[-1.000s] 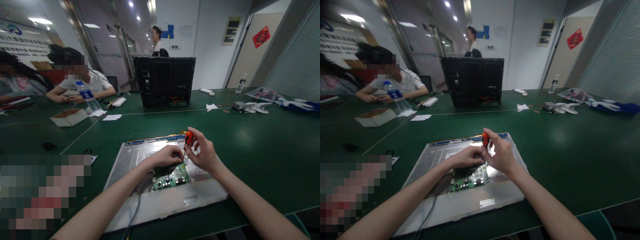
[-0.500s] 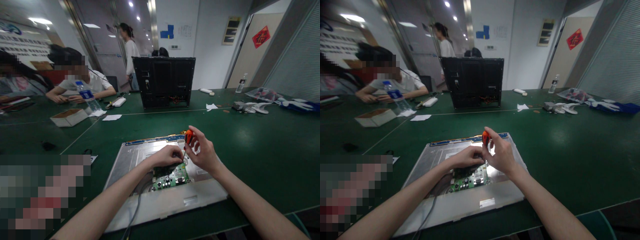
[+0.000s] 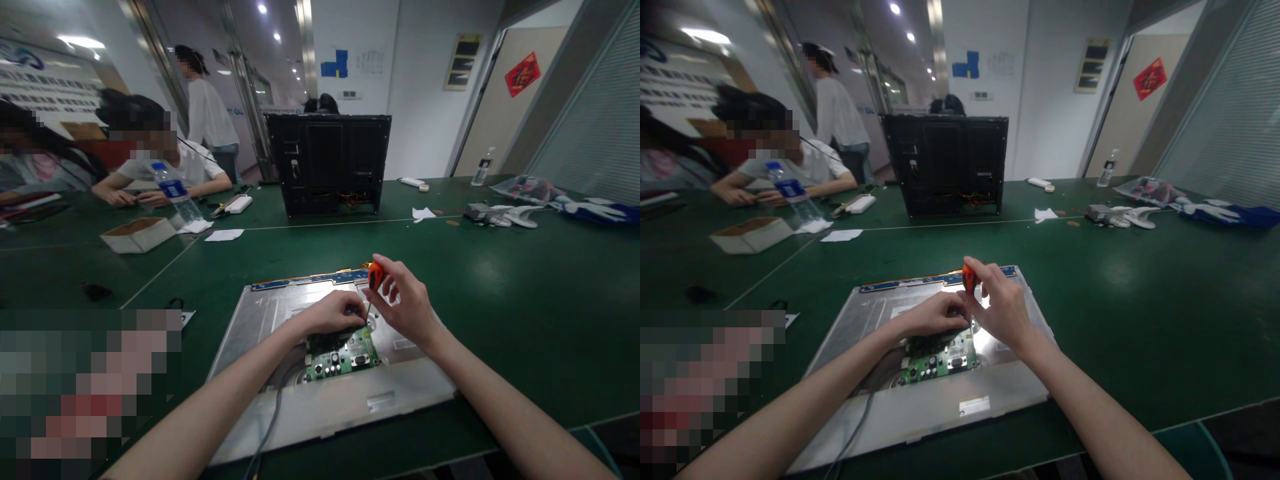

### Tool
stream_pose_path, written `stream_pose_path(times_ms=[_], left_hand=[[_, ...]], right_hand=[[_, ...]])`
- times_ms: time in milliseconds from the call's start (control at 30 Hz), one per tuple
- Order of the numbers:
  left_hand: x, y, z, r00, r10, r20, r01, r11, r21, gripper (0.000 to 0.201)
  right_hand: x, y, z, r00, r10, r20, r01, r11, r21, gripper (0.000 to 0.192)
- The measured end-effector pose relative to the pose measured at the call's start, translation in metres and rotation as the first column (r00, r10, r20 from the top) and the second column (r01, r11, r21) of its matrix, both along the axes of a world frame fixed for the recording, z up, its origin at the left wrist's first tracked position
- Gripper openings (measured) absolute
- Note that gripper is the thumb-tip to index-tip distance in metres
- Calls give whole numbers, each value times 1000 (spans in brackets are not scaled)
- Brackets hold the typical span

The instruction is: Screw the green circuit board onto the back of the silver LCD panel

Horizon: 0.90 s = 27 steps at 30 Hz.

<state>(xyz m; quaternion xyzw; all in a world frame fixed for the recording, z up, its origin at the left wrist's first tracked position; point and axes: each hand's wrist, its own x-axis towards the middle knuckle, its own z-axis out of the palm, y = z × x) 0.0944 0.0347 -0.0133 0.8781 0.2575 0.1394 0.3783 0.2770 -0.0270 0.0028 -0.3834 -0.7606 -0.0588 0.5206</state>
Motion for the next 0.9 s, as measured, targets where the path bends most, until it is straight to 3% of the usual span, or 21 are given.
stream_pose_path(times_ms=[900], left_hand=[[0,-1,0,1000,5,-8,-5,1000,-4,6]], right_hand=[[-1,-2,1,1000,-27,-3,27,999,-44,51]])
